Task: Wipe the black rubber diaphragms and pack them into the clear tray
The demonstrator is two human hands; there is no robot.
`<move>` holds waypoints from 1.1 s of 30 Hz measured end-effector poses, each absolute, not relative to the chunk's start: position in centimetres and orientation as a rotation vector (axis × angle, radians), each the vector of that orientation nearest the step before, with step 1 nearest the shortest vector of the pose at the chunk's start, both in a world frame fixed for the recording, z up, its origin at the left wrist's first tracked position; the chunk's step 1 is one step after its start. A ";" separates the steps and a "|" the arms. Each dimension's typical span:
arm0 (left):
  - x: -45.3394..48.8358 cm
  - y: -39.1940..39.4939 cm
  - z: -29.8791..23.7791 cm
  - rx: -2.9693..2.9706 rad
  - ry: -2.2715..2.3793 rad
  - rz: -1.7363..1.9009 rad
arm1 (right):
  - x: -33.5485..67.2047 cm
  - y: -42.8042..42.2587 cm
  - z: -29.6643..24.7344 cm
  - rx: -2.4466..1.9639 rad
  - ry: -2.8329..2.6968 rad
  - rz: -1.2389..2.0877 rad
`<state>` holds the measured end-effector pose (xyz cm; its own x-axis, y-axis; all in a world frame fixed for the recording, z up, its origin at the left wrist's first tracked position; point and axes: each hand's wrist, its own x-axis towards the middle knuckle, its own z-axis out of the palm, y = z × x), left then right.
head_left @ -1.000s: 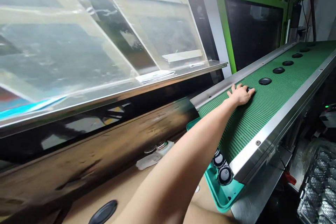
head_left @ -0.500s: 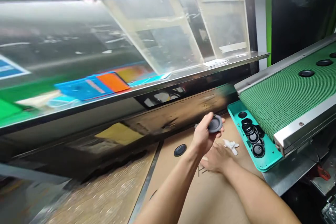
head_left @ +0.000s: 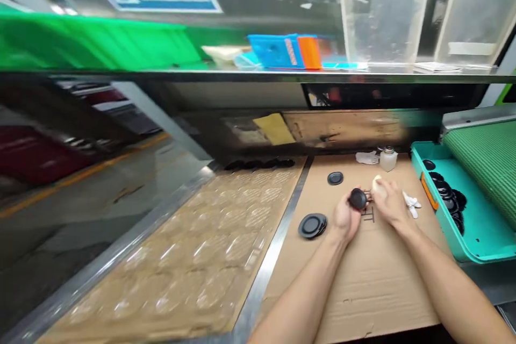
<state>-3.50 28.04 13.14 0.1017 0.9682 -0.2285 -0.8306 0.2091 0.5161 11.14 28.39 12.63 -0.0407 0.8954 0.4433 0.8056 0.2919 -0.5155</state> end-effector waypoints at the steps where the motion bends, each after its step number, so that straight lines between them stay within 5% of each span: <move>1: -3.3 28.2 12.9 0.255 0.578 1.360 | 10.5 28.4 12.4 -1.496 -1.786 0.188; 27: -4.7 30.3 11.9 0.178 0.482 1.136 | 8.4 28.7 11.2 -1.402 -1.879 -0.159; 33: -4.7 30.4 11.7 0.189 0.512 1.200 | 9.3 28.0 12.3 -1.320 -2.029 -0.007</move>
